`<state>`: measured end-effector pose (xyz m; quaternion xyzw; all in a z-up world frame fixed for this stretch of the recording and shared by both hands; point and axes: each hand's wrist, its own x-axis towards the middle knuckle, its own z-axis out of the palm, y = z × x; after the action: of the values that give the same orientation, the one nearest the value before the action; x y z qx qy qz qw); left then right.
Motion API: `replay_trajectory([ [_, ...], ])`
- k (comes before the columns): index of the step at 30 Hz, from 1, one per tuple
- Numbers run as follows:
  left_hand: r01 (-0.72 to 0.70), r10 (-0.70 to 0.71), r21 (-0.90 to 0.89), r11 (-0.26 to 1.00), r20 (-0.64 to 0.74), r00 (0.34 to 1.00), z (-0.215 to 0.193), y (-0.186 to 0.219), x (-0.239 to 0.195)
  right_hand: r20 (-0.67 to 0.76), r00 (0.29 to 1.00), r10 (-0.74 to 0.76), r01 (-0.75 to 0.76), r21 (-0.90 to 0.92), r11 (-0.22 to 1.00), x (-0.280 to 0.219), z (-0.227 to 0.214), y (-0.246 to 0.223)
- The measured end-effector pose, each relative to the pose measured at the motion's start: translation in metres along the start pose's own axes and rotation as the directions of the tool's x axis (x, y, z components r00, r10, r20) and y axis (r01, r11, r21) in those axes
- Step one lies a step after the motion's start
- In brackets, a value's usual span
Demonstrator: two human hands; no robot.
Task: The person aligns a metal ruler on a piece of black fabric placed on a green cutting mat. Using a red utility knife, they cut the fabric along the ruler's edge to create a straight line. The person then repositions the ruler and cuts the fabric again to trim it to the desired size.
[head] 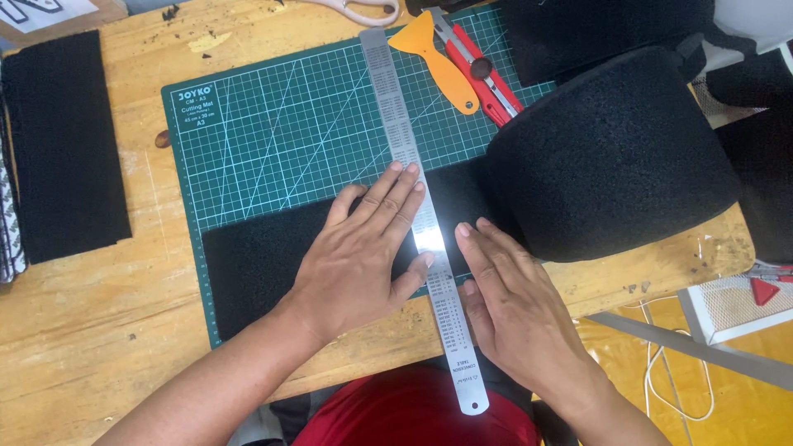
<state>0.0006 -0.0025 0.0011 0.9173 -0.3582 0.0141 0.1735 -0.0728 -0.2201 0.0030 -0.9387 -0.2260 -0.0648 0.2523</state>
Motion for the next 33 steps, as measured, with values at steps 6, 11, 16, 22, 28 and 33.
replay_trajectory([
  [6, -0.004, 0.004, 0.005, 1.0, -0.007, 1.0, 0.0002, -0.0002, 0.0, -0.002, 1.0, -0.001, 0.001, -0.004, 1.0, -0.0003, 0.0, -0.0006],
  [11, 0.001, -0.001, 0.001, 1.0, -0.017, 1.0, 0.001, -0.0002, -0.0001, -0.013, 1.0, -0.005, 0.005, 0.001, 1.0, 0.0001, 0.0004, -0.0008],
  [16, 0.0, 0.0, 0.001, 1.0, -0.022, 1.0, 0.0007, -0.0002, -0.0001, -0.01, 1.0, 0.005, -0.005, -0.001, 1.0, -0.0003, 0.0012, -0.0004],
  [22, 0.002, -0.002, 0.003, 1.0, -0.018, 1.0, 0.0007, 0.0, 0.0002, -0.014, 1.0, -0.004, 0.004, -0.003, 1.0, 0.0001, 0.0009, -0.0008],
  [28, 0.012, -0.012, 0.004, 1.0, 0.014, 1.0, 0.0016, -0.0002, 0.0001, -0.005, 1.0, -0.005, 0.004, -0.007, 1.0, -0.001, 0.001, 0.0004],
  [33, 0.007, -0.007, -0.002, 1.0, -0.008, 1.0, 0.0015, 0.0, 0.0001, -0.003, 1.0, 0.002, -0.002, -0.008, 1.0, -0.0014, 0.002, 0.0012],
])
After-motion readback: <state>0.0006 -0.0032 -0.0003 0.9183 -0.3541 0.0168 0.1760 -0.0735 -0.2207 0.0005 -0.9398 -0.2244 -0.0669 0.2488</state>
